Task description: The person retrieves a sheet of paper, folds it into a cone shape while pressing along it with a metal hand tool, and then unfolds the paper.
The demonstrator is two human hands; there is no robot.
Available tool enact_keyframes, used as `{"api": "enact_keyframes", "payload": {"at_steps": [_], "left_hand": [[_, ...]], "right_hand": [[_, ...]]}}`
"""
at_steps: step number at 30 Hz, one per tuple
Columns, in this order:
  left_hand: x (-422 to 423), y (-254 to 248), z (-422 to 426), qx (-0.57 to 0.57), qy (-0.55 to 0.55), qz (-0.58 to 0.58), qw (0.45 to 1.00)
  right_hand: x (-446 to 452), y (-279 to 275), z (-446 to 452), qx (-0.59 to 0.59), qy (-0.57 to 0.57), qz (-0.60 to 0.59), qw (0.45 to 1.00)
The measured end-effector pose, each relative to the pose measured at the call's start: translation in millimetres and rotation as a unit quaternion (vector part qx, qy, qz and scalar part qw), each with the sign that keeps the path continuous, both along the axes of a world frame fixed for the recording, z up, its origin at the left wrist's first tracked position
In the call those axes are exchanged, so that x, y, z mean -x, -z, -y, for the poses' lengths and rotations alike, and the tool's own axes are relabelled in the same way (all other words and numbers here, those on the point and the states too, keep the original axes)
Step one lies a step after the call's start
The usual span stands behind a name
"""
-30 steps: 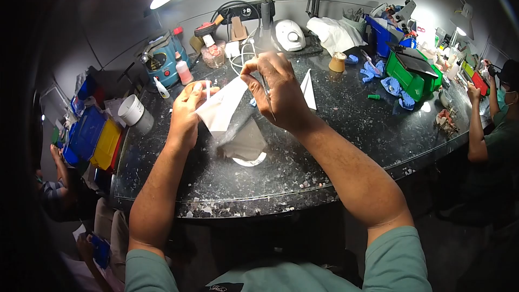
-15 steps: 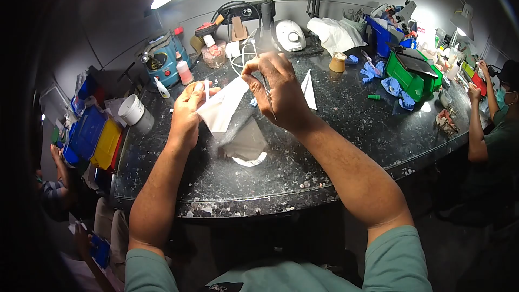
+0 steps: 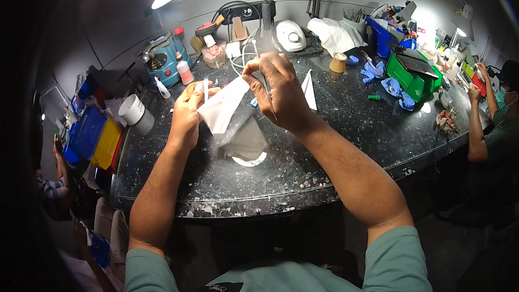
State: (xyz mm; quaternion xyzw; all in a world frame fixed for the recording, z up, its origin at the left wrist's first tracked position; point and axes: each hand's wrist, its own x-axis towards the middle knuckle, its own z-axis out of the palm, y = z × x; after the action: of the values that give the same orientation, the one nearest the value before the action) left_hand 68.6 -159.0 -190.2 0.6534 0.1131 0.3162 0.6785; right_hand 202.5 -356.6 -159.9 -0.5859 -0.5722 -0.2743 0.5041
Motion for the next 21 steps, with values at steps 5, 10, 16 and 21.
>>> {"api": "enact_keyframes", "payload": {"at_steps": [5,10,16,21], "left_hand": [[-0.6,0.6,-0.5,0.007,0.001,0.003,1.0],[0.7,-3.2,4.4,0.02,-0.003,-0.003,1.0],[1.1,-4.7,5.7,0.02,-0.004,-0.008,1.0],[1.2,-5.1,6.5,0.014,-0.006,-0.003,1.0]], "right_hand": [[-0.3,-0.3,0.2,0.001,0.0,0.003,1.0],[0.2,-0.8,0.4,0.0,-0.002,0.004,1.0],[0.7,-1.0,0.4,-0.002,-0.002,0.003,1.0],[1.3,-1.5,1.2,0.0,-0.001,0.001,1.0]]}}
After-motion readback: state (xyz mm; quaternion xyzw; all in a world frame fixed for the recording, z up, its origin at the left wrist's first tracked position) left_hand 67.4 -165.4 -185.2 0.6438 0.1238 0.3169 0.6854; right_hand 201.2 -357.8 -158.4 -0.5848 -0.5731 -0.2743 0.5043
